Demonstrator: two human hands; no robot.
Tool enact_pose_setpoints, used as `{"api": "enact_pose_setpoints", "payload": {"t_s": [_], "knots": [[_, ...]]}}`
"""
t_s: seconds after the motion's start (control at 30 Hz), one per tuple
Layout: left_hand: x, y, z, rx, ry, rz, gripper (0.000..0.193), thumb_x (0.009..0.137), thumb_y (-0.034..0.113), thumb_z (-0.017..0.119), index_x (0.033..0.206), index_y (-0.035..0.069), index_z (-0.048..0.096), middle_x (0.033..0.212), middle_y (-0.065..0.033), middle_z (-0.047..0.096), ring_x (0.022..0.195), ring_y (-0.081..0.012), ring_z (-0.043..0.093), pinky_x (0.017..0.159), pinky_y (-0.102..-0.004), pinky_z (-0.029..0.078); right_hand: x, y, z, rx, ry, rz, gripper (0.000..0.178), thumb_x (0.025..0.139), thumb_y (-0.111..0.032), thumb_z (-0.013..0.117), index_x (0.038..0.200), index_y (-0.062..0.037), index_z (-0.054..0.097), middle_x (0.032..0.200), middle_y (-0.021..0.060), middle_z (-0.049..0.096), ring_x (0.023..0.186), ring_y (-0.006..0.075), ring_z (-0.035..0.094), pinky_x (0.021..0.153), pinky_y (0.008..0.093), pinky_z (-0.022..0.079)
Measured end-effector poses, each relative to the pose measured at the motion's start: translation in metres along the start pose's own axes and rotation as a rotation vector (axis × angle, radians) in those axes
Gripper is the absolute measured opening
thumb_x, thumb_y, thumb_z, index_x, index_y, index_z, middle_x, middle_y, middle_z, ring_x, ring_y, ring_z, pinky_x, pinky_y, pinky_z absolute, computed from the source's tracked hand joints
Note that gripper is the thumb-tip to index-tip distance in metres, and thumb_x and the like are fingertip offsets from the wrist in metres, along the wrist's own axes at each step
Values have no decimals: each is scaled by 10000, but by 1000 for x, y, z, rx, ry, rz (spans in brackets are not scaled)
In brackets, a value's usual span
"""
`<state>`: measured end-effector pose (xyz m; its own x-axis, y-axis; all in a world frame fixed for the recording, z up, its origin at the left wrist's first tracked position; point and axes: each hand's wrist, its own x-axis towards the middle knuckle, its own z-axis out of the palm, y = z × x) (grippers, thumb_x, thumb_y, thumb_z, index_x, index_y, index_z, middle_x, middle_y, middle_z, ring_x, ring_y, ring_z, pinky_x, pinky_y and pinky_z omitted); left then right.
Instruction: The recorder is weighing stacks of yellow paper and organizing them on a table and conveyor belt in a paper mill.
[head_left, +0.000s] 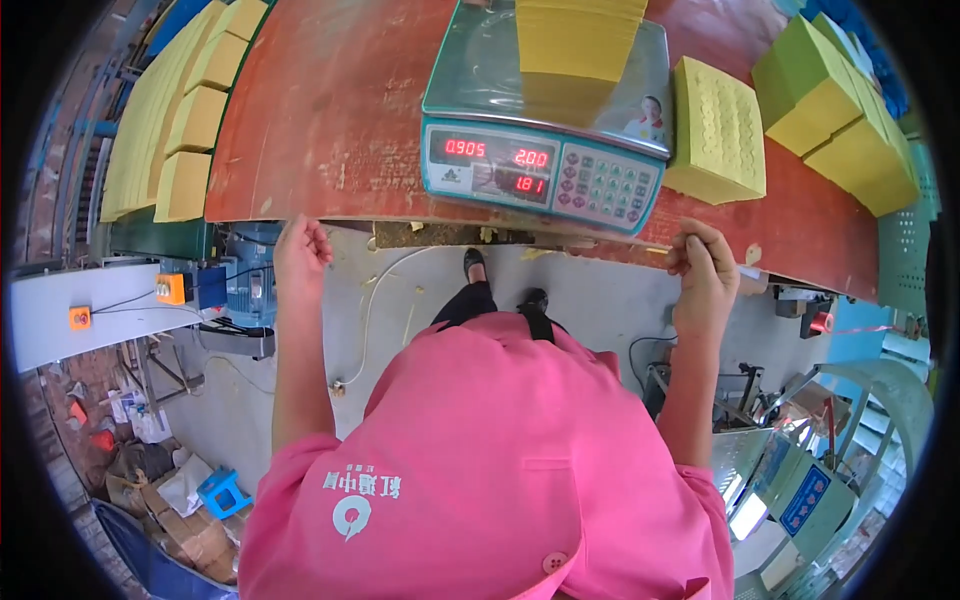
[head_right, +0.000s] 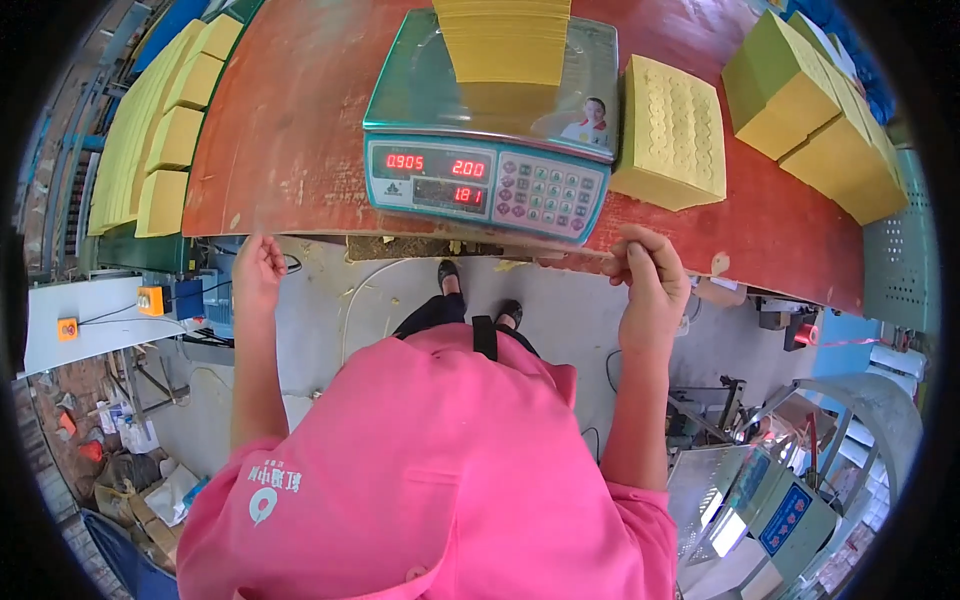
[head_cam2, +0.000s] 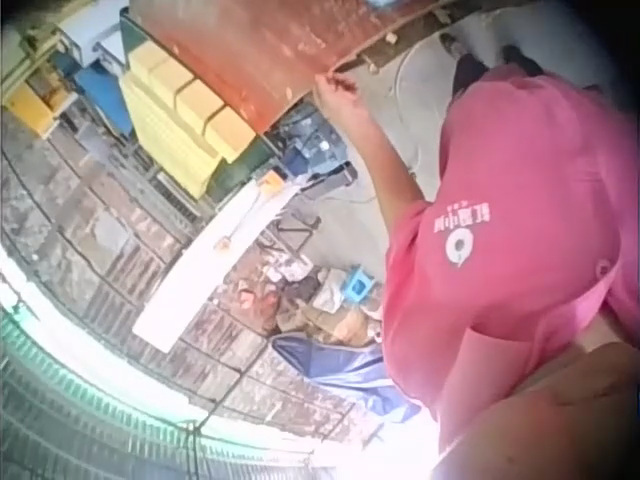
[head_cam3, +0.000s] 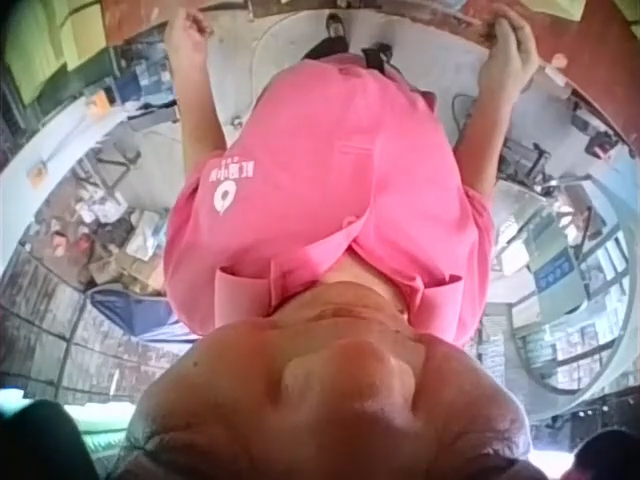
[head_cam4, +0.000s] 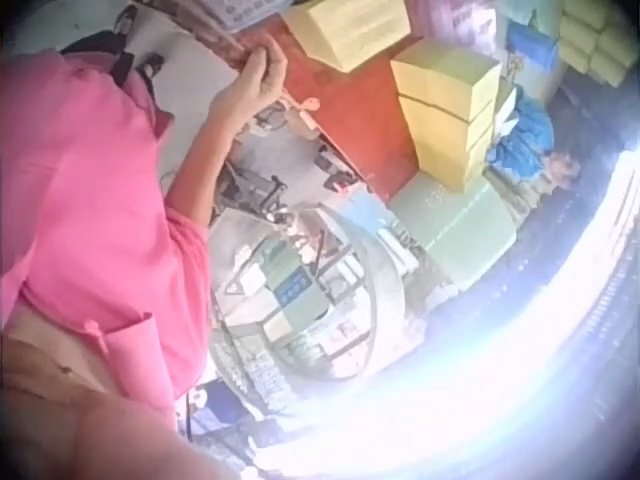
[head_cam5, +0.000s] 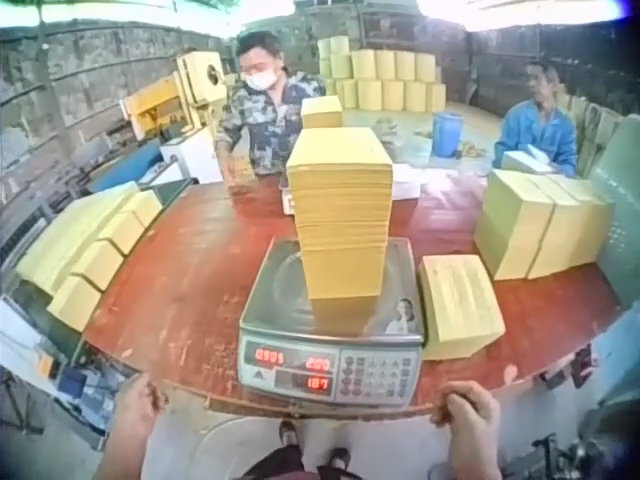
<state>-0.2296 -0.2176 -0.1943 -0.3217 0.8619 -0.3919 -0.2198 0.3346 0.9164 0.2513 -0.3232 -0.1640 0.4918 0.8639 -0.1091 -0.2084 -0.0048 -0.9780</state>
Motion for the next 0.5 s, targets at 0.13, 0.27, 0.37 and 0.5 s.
{"api": "enact_pose_setpoints", "payload": {"t_s": [0.13, 0.27, 0.37, 0.5], "knots": [[-15, 8, 32, -7, -62, -3, 248, 957, 315, 571, 879, 79, 578, 740, -32, 586, 598, -149, 541, 561, -296, 418, 9, -10, 14, -1, -56, -33, 190, 942, -30, 514, 1063, 10, 656, 860, 27, 625, 711, 86, 574, 615, 231, 449], [-4, 29, 57, 8, -130, 12, 263, 965, 333, 560, 892, 82, 588, 746, -32, 593, 625, -149, 550, 588, -298, 424, 23, -16, 31, 34, -94, -57, 194, 952, -41, 504, 1059, 15, 656, 874, 28, 623, 721, 102, 582, 649, 244, 466], [19, 57, 78, -1, -278, 13, 298, 969, 351, 553, 929, 58, 587, 788, -39, 599, 697, -153, 557, 633, -291, 424, 44, -33, 44, -66, -137, -122, 200, 959, -63, 508, 1071, 17, 653, 915, 43, 633, 777, 125, 601, 699, 257, 481], [32, 117, 140, 10, -458, 147, 426, 962, 428, 546, 1112, 30, 558, 1040, -122, 630, 969, -223, 606, 825, -353, 485, 107, -56, 84, 52, -69, -176, 241, 963, -84, 498, 1147, 8, 623, 1010, 64, 636, 900, 144, 607, 788, 289, 472]]}}
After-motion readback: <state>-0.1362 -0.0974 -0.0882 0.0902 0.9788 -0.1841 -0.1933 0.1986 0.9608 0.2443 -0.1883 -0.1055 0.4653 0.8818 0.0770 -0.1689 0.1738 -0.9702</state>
